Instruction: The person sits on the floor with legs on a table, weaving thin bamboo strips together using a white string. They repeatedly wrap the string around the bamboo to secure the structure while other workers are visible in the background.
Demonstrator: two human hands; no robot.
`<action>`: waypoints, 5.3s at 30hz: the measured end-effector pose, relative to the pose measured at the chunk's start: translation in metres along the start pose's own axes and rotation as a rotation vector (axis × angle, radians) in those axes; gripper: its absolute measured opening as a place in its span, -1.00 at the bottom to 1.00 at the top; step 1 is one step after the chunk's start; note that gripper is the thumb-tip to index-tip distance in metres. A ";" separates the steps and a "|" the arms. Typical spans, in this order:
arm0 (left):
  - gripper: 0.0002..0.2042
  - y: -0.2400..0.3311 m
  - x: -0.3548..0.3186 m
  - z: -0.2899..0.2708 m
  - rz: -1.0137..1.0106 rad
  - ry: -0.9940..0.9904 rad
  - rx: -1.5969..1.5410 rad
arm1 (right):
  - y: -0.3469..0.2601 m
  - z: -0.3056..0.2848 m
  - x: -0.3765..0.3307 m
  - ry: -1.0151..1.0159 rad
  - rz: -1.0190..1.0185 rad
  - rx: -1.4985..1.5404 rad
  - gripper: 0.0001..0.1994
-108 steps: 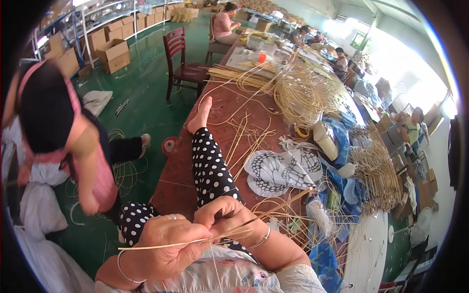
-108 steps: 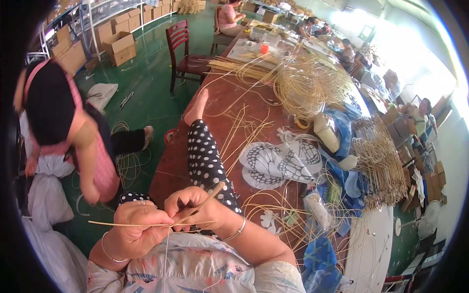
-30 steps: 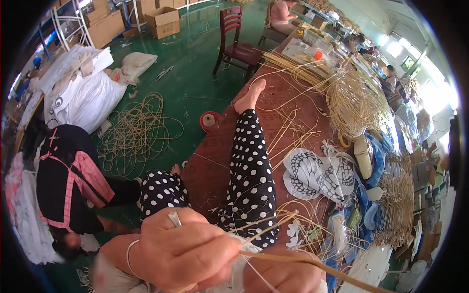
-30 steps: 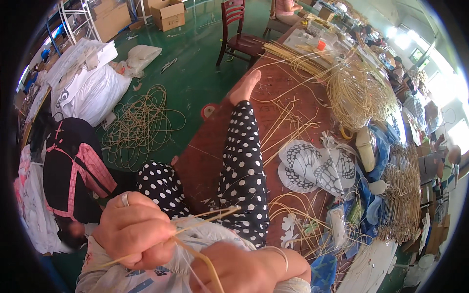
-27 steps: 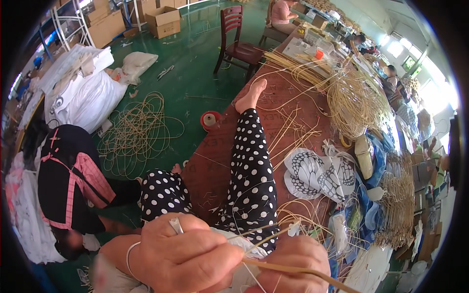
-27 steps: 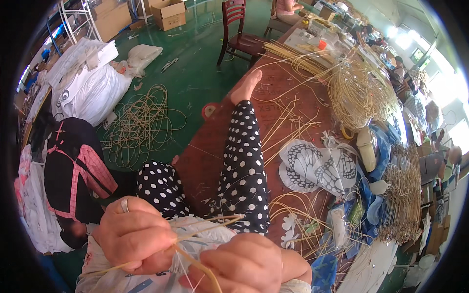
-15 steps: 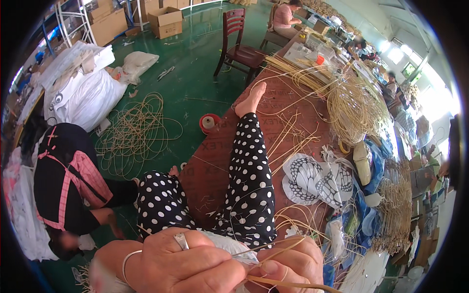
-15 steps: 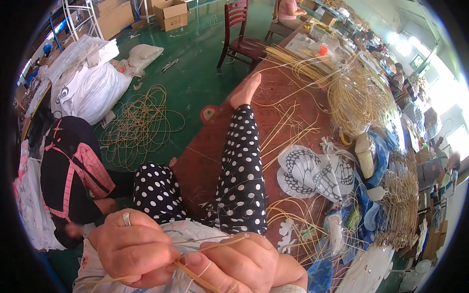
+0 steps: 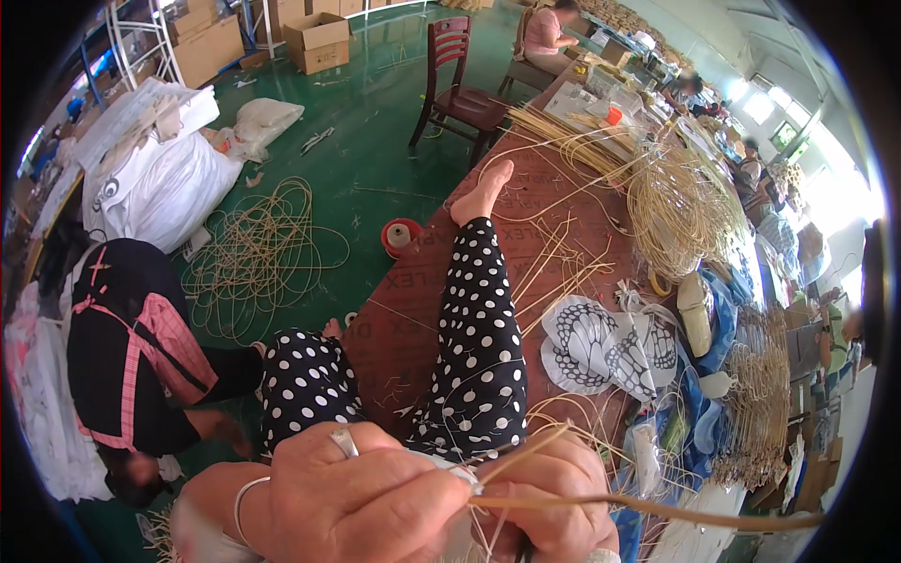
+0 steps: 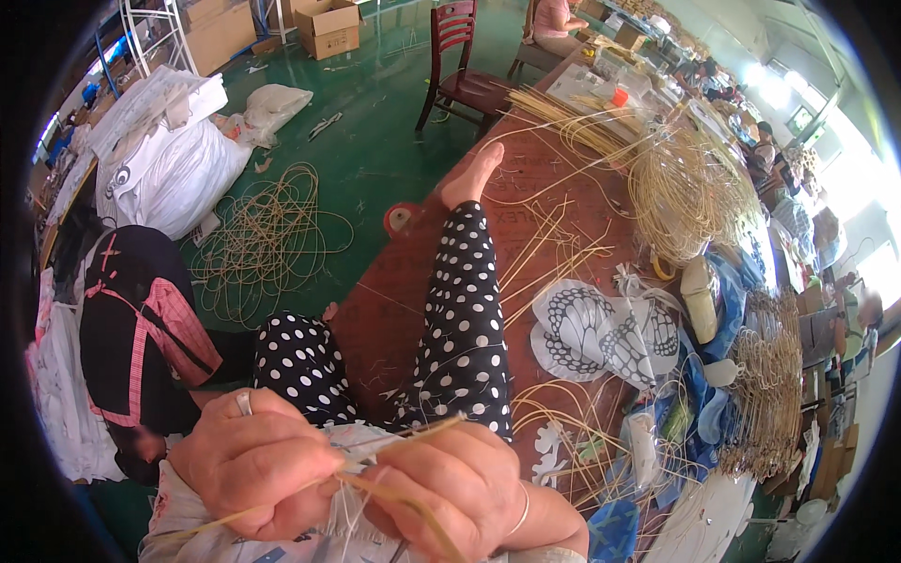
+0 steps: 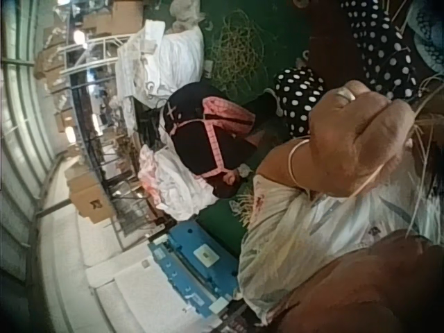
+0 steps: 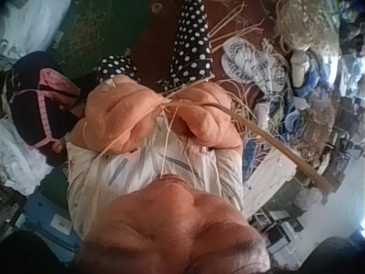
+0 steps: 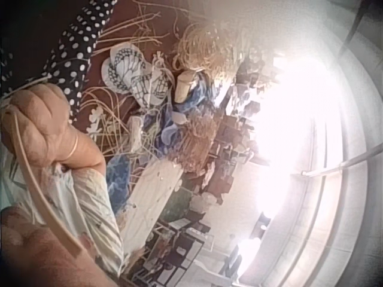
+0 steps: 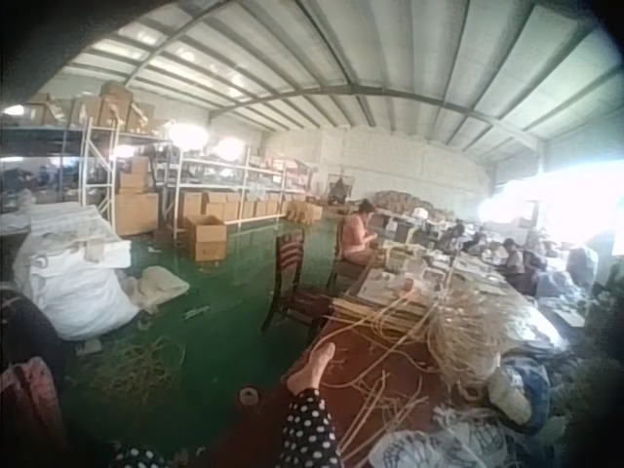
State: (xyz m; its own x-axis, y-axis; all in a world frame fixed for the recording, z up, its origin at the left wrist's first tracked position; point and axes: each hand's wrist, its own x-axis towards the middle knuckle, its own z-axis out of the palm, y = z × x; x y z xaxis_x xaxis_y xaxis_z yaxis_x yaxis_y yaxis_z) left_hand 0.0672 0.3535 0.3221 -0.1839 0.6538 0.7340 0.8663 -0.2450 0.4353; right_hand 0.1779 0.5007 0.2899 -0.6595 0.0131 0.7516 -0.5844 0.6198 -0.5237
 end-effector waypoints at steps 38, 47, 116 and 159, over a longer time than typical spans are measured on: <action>-0.86 -0.055 -0.018 0.033 -0.045 -0.006 0.219 | 0.031 0.030 -0.010 0.142 0.525 0.417 -0.92; -0.81 -0.011 -0.003 0.004 -0.008 -0.051 0.000 | -0.016 0.011 0.000 -0.099 0.206 1.334 -0.88; -0.86 -0.047 -0.007 0.030 -0.625 -0.189 -0.712 | 0.037 -0.016 0.014 0.041 0.678 0.390 -1.00; -0.77 0.113 -0.602 -0.140 -2.356 -0.517 1.293 | 0.219 -0.004 -0.069 0.177 1.000 -0.011 -0.95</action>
State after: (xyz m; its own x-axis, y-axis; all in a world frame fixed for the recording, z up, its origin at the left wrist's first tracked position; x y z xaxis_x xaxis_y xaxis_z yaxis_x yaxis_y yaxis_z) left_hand 0.2110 -0.1680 0.0020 -0.6798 -0.7016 -0.2139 -0.5366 0.6745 -0.5070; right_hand 0.0968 0.6385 0.1248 -0.7636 0.6454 0.0200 0.2021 0.2683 -0.9419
